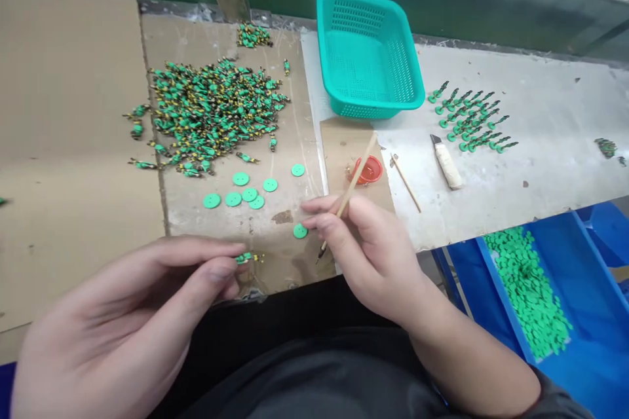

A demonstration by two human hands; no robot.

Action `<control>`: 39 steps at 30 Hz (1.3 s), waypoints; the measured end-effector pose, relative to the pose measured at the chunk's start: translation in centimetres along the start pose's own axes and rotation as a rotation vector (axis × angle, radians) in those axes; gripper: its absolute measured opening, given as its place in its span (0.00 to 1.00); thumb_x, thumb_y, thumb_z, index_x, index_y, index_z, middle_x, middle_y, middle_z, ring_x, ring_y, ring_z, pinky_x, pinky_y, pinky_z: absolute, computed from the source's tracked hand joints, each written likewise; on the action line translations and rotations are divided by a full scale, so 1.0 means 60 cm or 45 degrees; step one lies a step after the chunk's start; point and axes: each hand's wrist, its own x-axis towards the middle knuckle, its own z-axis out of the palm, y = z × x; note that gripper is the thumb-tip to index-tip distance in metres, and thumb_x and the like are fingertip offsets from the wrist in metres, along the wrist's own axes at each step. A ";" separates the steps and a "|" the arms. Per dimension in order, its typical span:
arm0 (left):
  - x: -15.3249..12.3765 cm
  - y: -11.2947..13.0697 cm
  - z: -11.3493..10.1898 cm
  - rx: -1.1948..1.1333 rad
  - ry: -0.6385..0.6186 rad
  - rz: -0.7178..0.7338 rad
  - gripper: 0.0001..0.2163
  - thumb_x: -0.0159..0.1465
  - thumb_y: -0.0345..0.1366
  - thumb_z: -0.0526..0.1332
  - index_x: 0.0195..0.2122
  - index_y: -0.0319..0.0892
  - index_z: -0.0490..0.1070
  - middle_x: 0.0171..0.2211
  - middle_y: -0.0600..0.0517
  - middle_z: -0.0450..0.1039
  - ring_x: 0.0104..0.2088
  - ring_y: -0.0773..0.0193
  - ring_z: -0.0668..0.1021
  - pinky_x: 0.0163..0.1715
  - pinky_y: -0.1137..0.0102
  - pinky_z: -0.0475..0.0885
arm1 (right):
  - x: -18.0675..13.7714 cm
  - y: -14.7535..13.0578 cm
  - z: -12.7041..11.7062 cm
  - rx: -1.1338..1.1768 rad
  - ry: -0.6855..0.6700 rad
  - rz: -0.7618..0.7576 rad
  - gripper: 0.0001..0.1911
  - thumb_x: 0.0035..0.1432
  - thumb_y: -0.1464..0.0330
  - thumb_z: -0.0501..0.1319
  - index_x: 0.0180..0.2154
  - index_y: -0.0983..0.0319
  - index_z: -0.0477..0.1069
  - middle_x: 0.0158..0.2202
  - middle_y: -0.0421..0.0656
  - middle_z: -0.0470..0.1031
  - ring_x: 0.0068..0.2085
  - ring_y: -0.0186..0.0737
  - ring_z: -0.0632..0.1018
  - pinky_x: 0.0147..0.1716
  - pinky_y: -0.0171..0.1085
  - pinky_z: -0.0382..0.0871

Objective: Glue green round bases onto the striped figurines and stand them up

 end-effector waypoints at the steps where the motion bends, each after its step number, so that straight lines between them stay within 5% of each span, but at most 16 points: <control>1: 0.001 0.001 -0.002 -0.022 -0.027 -0.023 0.13 0.68 0.54 0.81 0.45 0.53 0.90 0.34 0.52 0.87 0.29 0.65 0.88 0.35 0.77 0.88 | 0.000 -0.003 0.001 -0.030 -0.004 -0.003 0.10 0.86 0.60 0.64 0.48 0.56 0.81 0.52 0.45 0.92 0.52 0.43 0.92 0.52 0.43 0.86; 11: 0.012 0.002 0.006 0.131 -0.054 0.146 0.11 0.68 0.51 0.82 0.45 0.55 0.91 0.34 0.55 0.89 0.29 0.65 0.88 0.35 0.79 0.87 | -0.014 -0.008 -0.014 0.129 0.147 -0.238 0.10 0.82 0.67 0.69 0.41 0.57 0.77 0.38 0.38 0.79 0.40 0.34 0.79 0.41 0.36 0.76; 16: 0.008 0.006 0.019 0.270 -0.062 0.234 0.09 0.69 0.49 0.81 0.48 0.58 0.90 0.41 0.57 0.91 0.36 0.63 0.90 0.42 0.73 0.90 | -0.029 0.011 -0.027 0.186 0.245 -0.138 0.08 0.83 0.64 0.69 0.44 0.56 0.80 0.34 0.35 0.78 0.33 0.32 0.77 0.35 0.36 0.73; 23: 0.012 0.020 0.045 0.449 -0.128 0.416 0.06 0.76 0.44 0.75 0.52 0.62 0.89 0.46 0.59 0.91 0.42 0.61 0.90 0.54 0.64 0.88 | -0.031 0.032 -0.031 0.209 0.239 -0.156 0.08 0.81 0.64 0.69 0.43 0.56 0.81 0.33 0.37 0.80 0.33 0.36 0.80 0.34 0.38 0.76; 32: 0.012 0.042 0.059 0.628 -0.151 0.490 0.04 0.78 0.42 0.73 0.50 0.59 0.89 0.46 0.58 0.91 0.41 0.60 0.90 0.52 0.61 0.87 | -0.042 0.021 -0.053 0.386 0.369 -0.084 0.05 0.79 0.71 0.71 0.43 0.58 0.83 0.38 0.40 0.84 0.39 0.37 0.85 0.41 0.39 0.81; 35: 0.013 0.038 0.053 0.668 -0.183 0.542 0.06 0.78 0.41 0.73 0.52 0.59 0.88 0.47 0.58 0.91 0.42 0.60 0.90 0.50 0.61 0.87 | -0.044 0.014 -0.071 0.354 0.465 -0.051 0.03 0.78 0.67 0.74 0.50 0.55 0.88 0.34 0.38 0.83 0.32 0.35 0.82 0.32 0.37 0.79; 39: 0.016 0.036 0.050 0.651 -0.189 0.568 0.06 0.78 0.39 0.73 0.52 0.59 0.88 0.47 0.60 0.91 0.43 0.65 0.90 0.53 0.67 0.85 | -0.042 0.012 -0.086 0.302 0.511 -0.061 0.16 0.77 0.63 0.76 0.63 0.50 0.87 0.30 0.37 0.79 0.27 0.37 0.78 0.25 0.39 0.76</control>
